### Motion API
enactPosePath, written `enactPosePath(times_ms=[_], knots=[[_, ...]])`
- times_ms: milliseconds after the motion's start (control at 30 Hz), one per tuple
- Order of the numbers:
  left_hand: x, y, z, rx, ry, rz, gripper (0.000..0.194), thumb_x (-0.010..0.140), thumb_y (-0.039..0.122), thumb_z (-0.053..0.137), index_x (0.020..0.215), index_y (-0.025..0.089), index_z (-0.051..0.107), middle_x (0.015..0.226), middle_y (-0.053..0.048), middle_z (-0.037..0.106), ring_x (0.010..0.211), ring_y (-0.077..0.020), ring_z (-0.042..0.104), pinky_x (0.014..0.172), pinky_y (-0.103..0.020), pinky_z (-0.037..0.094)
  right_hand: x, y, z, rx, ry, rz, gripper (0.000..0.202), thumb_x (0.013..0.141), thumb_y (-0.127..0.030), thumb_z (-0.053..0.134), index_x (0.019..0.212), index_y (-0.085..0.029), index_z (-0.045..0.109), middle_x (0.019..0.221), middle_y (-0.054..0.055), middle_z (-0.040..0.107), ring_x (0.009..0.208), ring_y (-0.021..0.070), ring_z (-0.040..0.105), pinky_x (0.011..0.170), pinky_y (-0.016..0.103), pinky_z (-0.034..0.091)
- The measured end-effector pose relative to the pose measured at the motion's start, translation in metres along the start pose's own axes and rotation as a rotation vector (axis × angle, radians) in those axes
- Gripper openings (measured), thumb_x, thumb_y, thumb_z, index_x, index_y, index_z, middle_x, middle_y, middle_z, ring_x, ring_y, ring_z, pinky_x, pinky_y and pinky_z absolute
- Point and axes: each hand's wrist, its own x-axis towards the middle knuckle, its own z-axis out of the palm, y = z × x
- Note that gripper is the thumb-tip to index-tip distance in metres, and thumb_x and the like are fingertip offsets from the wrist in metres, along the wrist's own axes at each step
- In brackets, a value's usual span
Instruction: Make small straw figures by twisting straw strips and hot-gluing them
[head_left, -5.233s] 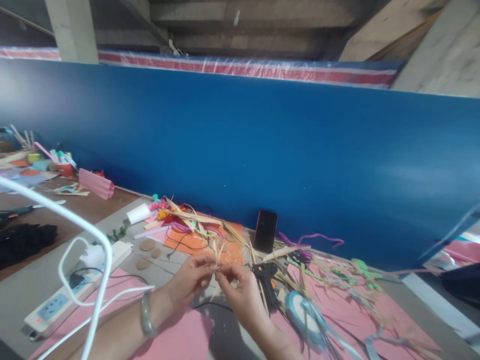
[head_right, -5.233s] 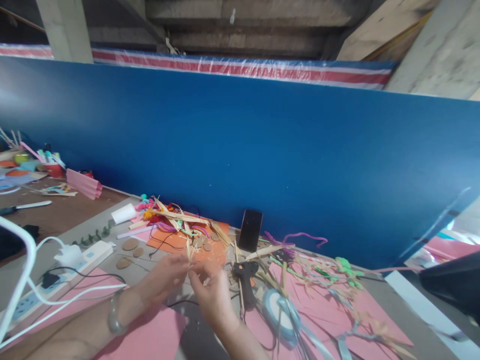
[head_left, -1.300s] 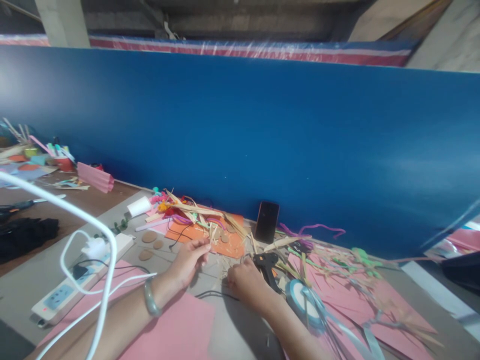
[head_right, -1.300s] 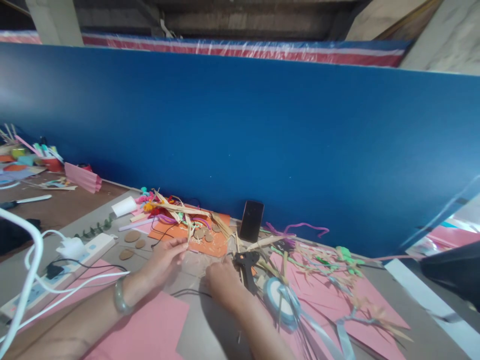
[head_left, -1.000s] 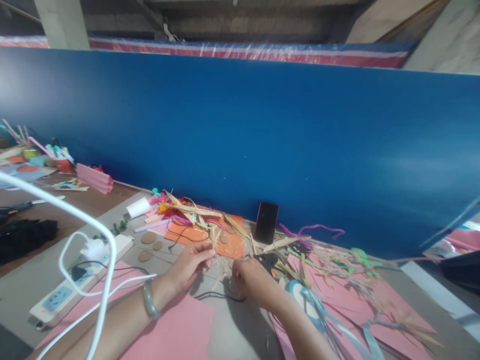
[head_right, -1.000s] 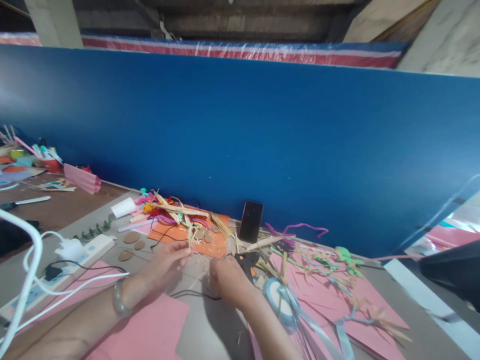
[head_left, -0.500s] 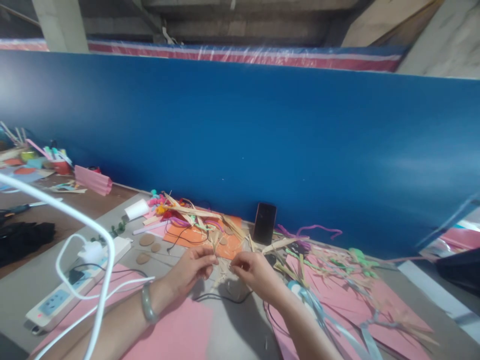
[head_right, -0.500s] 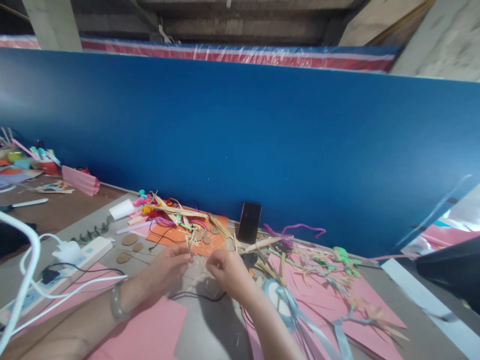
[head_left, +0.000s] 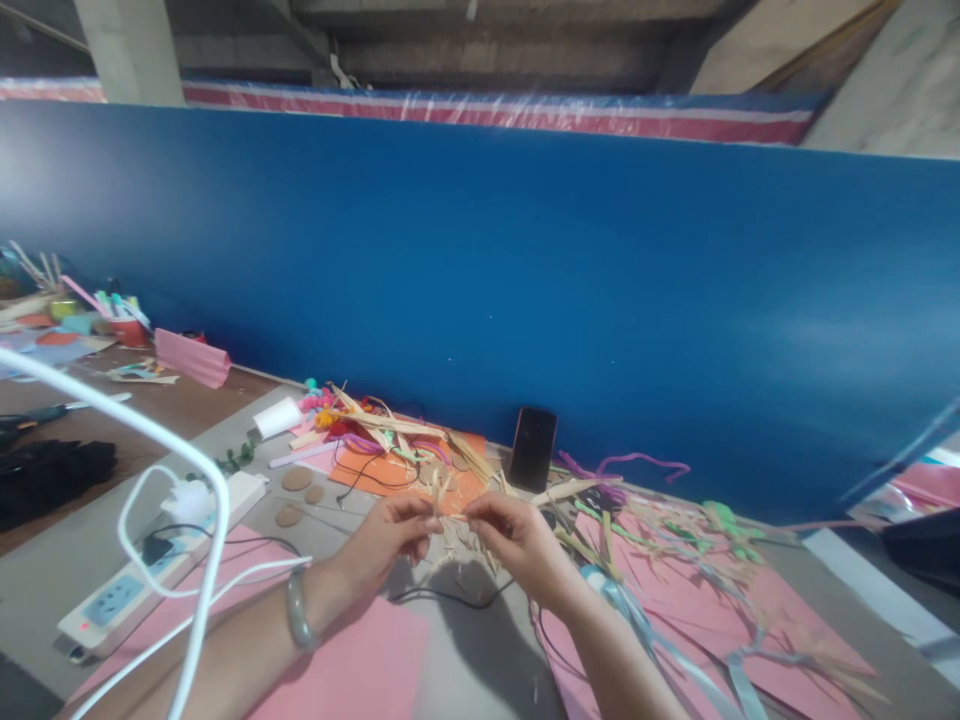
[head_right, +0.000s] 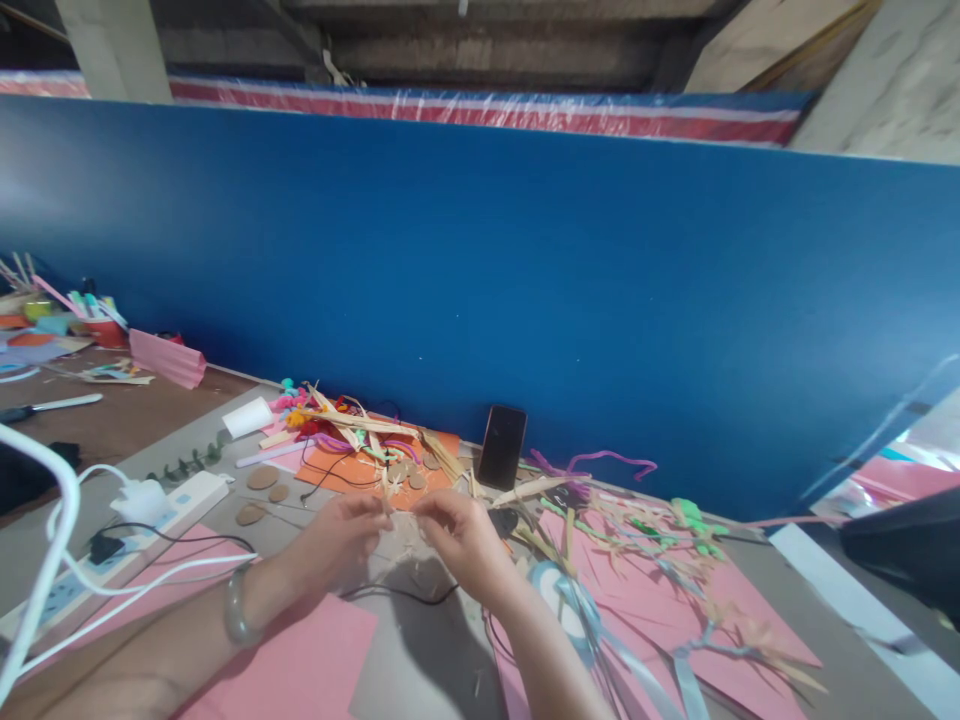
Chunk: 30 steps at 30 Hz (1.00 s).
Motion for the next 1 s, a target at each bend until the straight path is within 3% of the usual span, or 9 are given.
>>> enactPosePath(times_ms=[300, 600, 733, 833, 900, 1000], knots=[[-0.001, 0.0, 0.001, -0.071, -0.024, -0.002, 0.023, 0.065, 0.029, 0.083, 0.07, 0.013, 0.068, 0.055, 0.002, 0.058, 0.042, -0.0066, 0.049, 0.04, -0.018, 0.034, 0.002, 0.01, 0.006, -0.243, 0.028, -0.269, 0.023, 0.095, -0.017, 0.049, 0.094, -0.02, 0.072, 0.088, 0.007, 0.068, 0.079, 0.0185, 0.063, 0.072, 0.028, 0.046], [-0.001, 0.0, 0.0, -0.023, -0.004, 0.012, 0.022, 0.066, 0.028, 0.082, 0.07, 0.013, 0.066, 0.052, 0.005, 0.053, 0.041, -0.0053, 0.046, 0.04, -0.016, 0.033, 0.002, 0.011, 0.015, -0.097, 0.058, -0.374, 0.021, 0.093, -0.016, 0.053, 0.091, -0.021, 0.073, 0.083, 0.007, 0.067, 0.074, 0.0174, 0.064, 0.066, 0.027, 0.048], [0.0, -0.002, -0.003, 0.018, 0.029, 0.042, 0.022, 0.068, 0.03, 0.08, 0.07, 0.014, 0.066, 0.047, 0.006, 0.052, 0.04, -0.0056, 0.043, 0.041, -0.017, 0.033, 0.001, 0.012, 0.02, -0.058, 0.131, -0.276, 0.02, 0.086, -0.016, 0.057, 0.102, -0.02, 0.07, 0.081, 0.005, 0.069, 0.068, 0.0164, 0.061, 0.064, 0.028, 0.047], [0.001, -0.003, -0.004, 0.064, 0.062, 0.082, 0.023, 0.069, 0.032, 0.08, 0.069, 0.015, 0.064, 0.046, 0.005, 0.053, 0.04, -0.0066, 0.044, 0.042, -0.018, 0.035, 0.002, 0.011, 0.023, 0.019, 0.167, -0.104, 0.043, 0.076, -0.014, 0.062, 0.119, -0.019, 0.062, 0.081, 0.002, 0.068, 0.059, 0.0135, 0.057, 0.058, 0.026, 0.046], [0.001, -0.003, -0.004, 0.092, 0.072, 0.105, 0.023, 0.069, 0.033, 0.079, 0.068, 0.015, 0.064, 0.045, 0.005, 0.054, 0.039, -0.0071, 0.045, 0.043, -0.018, 0.035, 0.003, 0.008, 0.025, 0.11, 0.14, 0.006, 0.041, 0.073, -0.017, 0.065, 0.114, -0.017, 0.064, 0.076, 0.0, 0.067, 0.056, 0.0124, 0.055, 0.054, 0.025, 0.045], [0.001, -0.004, -0.004, 0.121, 0.07, 0.129, 0.023, 0.071, 0.034, 0.078, 0.068, 0.015, 0.064, 0.045, 0.005, 0.053, 0.04, -0.0075, 0.046, 0.043, -0.018, 0.034, 0.003, 0.003, 0.027, 0.246, 0.111, 0.109, 0.017, 0.075, -0.027, 0.068, 0.088, -0.017, 0.069, 0.062, -0.002, 0.063, 0.052, 0.0119, 0.052, 0.052, 0.024, 0.043]])
